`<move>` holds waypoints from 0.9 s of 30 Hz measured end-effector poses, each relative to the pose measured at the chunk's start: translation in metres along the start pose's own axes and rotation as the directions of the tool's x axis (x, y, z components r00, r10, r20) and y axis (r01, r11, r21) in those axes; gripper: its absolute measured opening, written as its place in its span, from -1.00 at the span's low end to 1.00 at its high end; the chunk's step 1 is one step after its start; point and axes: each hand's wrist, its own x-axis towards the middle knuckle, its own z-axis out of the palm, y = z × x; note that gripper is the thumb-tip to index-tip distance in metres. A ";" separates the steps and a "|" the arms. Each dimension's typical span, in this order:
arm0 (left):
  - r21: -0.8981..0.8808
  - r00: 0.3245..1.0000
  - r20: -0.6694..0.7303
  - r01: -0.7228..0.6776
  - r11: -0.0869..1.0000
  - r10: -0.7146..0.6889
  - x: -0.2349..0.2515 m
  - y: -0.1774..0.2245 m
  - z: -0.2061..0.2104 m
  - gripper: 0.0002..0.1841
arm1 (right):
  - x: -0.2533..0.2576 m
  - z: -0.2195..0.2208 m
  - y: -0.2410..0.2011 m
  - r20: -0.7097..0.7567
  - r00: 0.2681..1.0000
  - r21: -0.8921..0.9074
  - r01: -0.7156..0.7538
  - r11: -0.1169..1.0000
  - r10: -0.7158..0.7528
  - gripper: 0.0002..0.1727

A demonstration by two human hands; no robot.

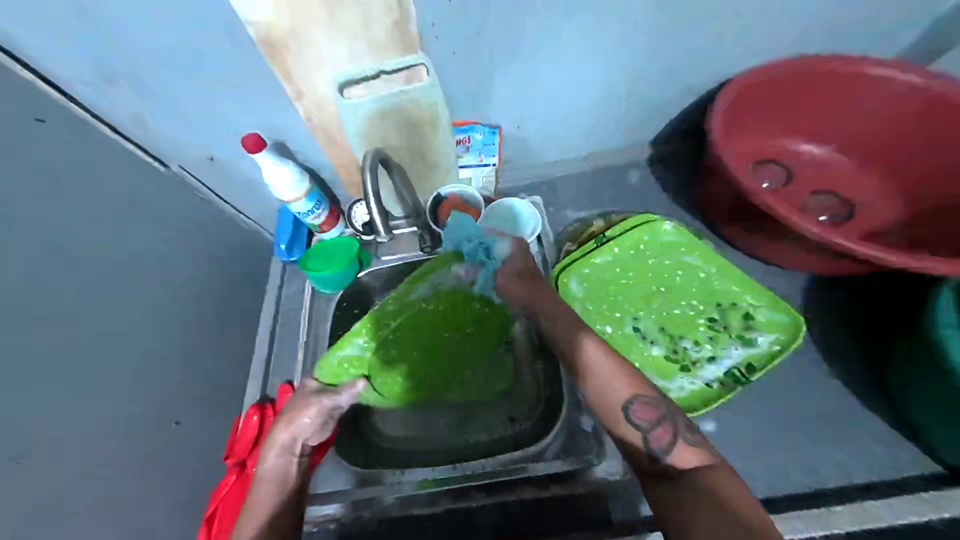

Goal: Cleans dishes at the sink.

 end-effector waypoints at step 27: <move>-0.216 0.985 0.030 -0.159 0.963 0.169 -0.020 -0.008 0.062 -0.74 | -0.025 0.110 0.022 0.021 0.843 -0.392 0.501 0.772 -0.537 -0.62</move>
